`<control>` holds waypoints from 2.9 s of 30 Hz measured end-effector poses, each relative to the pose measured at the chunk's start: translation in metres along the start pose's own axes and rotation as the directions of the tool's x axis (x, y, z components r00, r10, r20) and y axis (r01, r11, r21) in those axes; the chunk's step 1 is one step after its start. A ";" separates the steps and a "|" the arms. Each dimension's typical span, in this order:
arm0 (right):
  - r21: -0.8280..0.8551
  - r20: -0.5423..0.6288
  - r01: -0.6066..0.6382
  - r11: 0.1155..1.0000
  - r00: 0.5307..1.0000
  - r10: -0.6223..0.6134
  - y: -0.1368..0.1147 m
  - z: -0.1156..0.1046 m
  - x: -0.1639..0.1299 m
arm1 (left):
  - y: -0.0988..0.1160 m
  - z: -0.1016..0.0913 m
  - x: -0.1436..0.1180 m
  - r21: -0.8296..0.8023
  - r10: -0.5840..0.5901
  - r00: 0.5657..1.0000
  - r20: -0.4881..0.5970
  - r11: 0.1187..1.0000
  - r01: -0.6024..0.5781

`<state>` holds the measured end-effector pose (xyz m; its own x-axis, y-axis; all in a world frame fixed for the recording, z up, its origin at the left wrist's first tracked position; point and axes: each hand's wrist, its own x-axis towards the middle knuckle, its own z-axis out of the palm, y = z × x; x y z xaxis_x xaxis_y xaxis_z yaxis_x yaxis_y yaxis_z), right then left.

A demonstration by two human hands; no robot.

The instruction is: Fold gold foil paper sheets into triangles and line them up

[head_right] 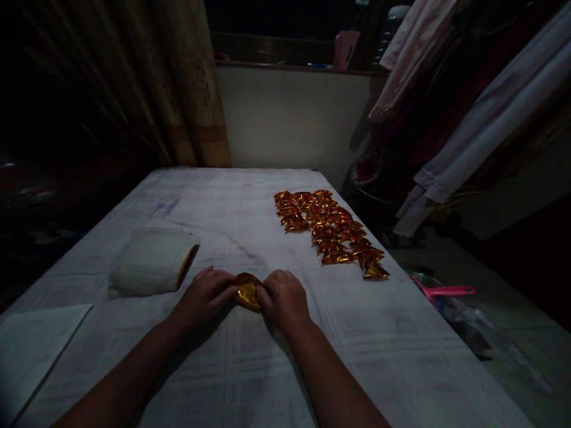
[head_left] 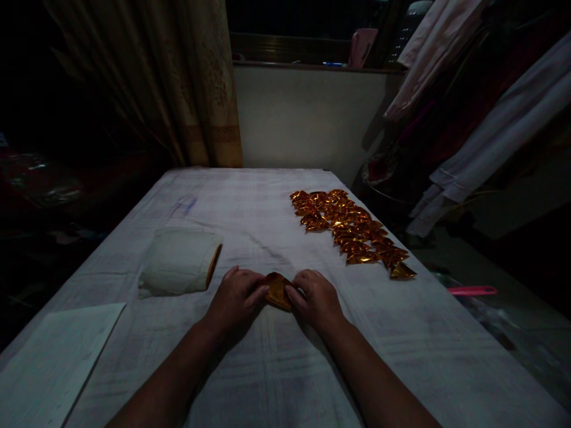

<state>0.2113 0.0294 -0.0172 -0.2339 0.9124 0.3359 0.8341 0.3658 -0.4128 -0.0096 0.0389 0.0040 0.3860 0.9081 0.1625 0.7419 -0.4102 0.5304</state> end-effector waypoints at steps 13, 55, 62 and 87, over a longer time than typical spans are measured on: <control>-0.001 0.033 -0.112 0.994 0.993 0.112 0.001 0.010 0.003 | -0.003 0.017 -0.003 0.062 -0.010 0.984 -0.180 0.998 0.021; 0.762 0.134 -0.308 0.569 0.936 0.327 -0.014 0.003 0.006 | 0.002 0.003 0.005 -0.595 -0.292 0.951 -0.101 0.784 0.177; 0.705 0.051 -0.219 0.674 0.964 0.259 -0.011 0.000 0.006 | 0.003 0.003 0.005 -0.565 -0.251 0.962 -0.102 0.811 0.152; 0.643 -0.005 -0.149 0.752 0.980 0.199 -0.010 0.001 0.005 | 0.001 0.005 0.005 -0.521 -0.279 0.956 -0.088 0.831 0.195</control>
<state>0.2014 0.0300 -0.0122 -0.0610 0.9660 0.2512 0.3408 0.2567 -0.9044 -0.0046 0.0423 0.0010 0.1136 0.9903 0.0802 0.4062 -0.1200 0.9059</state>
